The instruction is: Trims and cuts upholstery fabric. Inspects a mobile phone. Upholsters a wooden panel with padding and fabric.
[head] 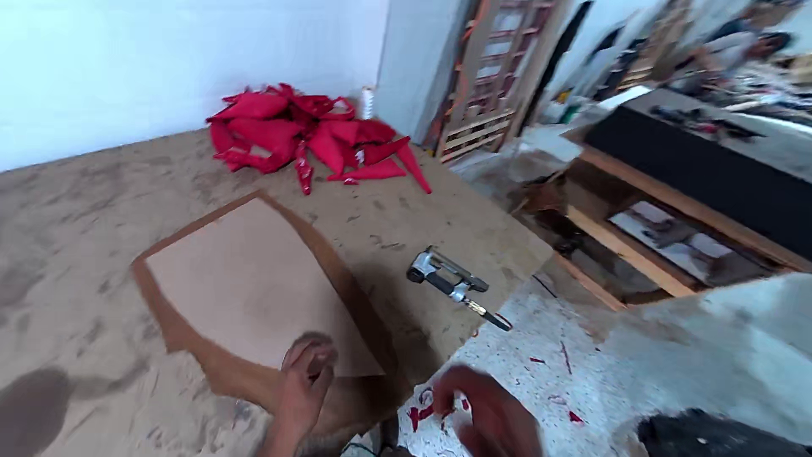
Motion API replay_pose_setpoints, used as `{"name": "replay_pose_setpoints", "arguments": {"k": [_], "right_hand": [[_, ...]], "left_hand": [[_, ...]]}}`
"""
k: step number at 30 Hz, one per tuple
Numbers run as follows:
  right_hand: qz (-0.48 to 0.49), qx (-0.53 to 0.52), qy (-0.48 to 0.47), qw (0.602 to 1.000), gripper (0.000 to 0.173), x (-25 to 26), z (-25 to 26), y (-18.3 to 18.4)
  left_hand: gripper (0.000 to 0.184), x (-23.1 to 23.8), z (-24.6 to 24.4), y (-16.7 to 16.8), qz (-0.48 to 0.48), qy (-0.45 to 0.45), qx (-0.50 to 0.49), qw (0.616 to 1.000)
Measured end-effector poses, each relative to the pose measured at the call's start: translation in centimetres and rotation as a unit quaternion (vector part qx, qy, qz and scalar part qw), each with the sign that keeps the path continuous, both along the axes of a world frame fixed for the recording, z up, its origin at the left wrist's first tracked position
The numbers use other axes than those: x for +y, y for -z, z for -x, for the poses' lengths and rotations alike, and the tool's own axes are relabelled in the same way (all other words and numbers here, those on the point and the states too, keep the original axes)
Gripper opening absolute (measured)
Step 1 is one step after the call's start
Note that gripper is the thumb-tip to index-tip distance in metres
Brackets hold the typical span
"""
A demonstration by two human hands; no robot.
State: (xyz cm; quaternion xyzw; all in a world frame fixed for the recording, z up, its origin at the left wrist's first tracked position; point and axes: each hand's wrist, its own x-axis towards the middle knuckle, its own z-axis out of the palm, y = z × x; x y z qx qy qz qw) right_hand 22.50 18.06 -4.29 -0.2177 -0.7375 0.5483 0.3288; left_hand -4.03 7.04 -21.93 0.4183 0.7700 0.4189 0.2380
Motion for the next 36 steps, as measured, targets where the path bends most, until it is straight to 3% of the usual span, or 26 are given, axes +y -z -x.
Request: {"name": "replay_pose_setpoints", "arguments": {"k": [1,4,6,7,9,11,14,16,17,20,23,31,36], "right_hand": [[-0.006,-0.105,0.056,0.993,0.041,2.4,-0.3,5.8],[-0.054,-0.415,0.110,0.901,0.054,6.9,-0.6,19.8],[-0.123,-0.485,0.097,0.860,0.059,7.3,0.2,24.0],[-0.165,-0.472,0.094,0.861,0.050,7.0,0.9,24.6],[-0.196,-0.429,0.053,0.880,0.025,7.1,2.2,24.0],[-0.128,-0.416,0.005,0.900,0.018,7.8,2.5,22.9],[0.157,-0.329,0.008,0.931,0.028,8.7,1.0,22.1],[0.353,-0.265,0.018,0.897,0.049,8.7,-0.2,22.4],[0.398,-0.260,0.015,0.880,0.055,8.6,-0.5,22.6],[0.396,-0.327,-0.060,0.856,0.046,8.7,-0.2,23.0],[0.336,-0.359,-0.089,0.866,0.037,9.1,-0.2,24.4],[0.326,-0.285,-0.106,0.895,0.038,8.5,-2.4,24.9],[0.329,-0.235,-0.138,0.904,0.033,9.1,-0.3,22.3]], "left_hand": [[0.033,0.5,-0.1,0.2,0.011,-0.001,0.032,0.999],[0.062,3.0,-1.0,0.6,0.109,-0.004,0.130,0.986],[0.092,4.6,-2.0,0.6,0.213,0.003,0.165,0.963],[0.108,5.3,-2.4,0.5,0.269,0.008,0.175,0.947],[0.131,7.2,-3.3,0.2,0.353,0.012,0.185,0.917],[0.141,8.6,-4.1,-0.1,0.407,0.010,0.183,0.895],[0.148,10.1,-4.9,-0.5,0.447,-0.011,0.158,0.880],[0.152,11.2,-5.2,-0.5,0.456,-0.029,0.140,0.878],[0.154,11.7,-5.4,-0.3,0.461,-0.037,0.135,0.876],[0.156,12.8,-5.7,0.4,0.482,-0.048,0.135,0.864],[0.156,13.6,-5.9,0.2,0.500,-0.057,0.134,0.854],[0.156,14.2,-6.7,1.7,0.497,-0.076,0.171,0.847],[0.155,13.5,-6.0,1.1,0.485,-0.074,0.153,0.858]]}}
